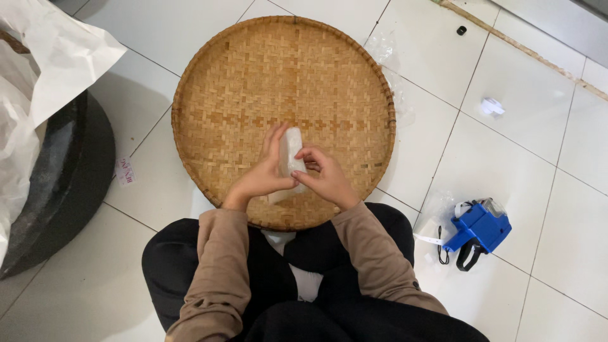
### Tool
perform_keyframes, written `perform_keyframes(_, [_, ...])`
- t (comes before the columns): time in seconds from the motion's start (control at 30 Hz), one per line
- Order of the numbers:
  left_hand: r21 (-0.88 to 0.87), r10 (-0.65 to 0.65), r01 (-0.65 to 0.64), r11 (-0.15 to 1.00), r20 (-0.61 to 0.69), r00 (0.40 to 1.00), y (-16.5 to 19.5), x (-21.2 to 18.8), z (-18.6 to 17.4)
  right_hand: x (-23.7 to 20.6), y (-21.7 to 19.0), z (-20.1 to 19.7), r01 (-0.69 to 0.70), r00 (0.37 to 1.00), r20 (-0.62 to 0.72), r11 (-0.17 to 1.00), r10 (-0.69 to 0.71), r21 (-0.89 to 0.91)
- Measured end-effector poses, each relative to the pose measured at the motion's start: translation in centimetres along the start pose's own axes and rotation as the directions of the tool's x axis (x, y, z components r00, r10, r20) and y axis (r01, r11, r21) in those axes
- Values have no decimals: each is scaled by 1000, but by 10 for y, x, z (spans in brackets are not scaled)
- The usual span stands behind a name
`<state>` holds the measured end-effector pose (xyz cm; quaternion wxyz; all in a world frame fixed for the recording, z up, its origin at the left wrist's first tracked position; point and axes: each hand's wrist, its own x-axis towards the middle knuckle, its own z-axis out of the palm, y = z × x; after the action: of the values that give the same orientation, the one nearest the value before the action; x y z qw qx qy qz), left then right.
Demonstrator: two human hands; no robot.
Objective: The person sits on the floor and slides white rectangular blocks into clear plastic bags one at a time, pressing each item to the bottom of the bag. They then use a blue bag-sealing machine to seal the open end of each filled bag and set the sealed bags on a round woven tray.
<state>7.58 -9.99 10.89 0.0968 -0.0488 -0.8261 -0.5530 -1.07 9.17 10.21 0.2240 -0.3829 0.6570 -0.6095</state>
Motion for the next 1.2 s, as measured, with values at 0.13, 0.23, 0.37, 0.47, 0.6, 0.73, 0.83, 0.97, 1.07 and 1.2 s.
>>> perform_keyframes(0.13, [-94, -2, 9, 996, 72, 997, -23, 5, -3, 2, 5, 4, -53, 998, -33, 998, 52, -26])
perform_keyframes(0.23, [-172, -52, 54, 984, 14, 999, -31, 10, 3, 6, 6, 6, -97, 987, -138, 993, 86, -71])
perform_keyframes(0.37, [-224, -82, 63, 973, -77, 994, -27, 12, 23, 1, -7, 13, -49, 969, -249, 971, -10, -232])
perform_keyframes(0.47, [-156, -80, 56, 986, -157, 984, -17, 7, 40, -5, -24, 20, -55, 936, -337, 902, -103, -428])
perform_keyframes(0.6, [-68, -12, -6, 998, -255, 967, -3, -4, 51, -11, -45, 16, -41, 939, -314, 865, -137, -500])
perform_keyframes(0.73, [-173, -98, 59, 983, -225, 969, 0, -6, 48, -7, -53, 16, 33, 996, -65, 900, -68, -436])
perform_keyframes(0.83, [-440, -180, 118, 890, -101, 979, -7, -3, 32, 0, -53, 14, 41, 998, -35, 944, -55, -329])
perform_keyframes(0.97, [-482, -118, 107, 870, 6, 993, -9, -6, 31, -5, -52, -5, -5, 999, 39, 980, 13, -197])
perform_keyframes(1.07, [-357, -79, 76, 931, 6, 997, -9, -5, 37, -8, -50, -12, -19, 999, 39, 982, 27, -190])
perform_keyframes(1.2, [-285, -32, 26, 958, -16, 999, -7, -2, 39, -10, -51, -8, -37, 998, -56, 960, 23, -276])
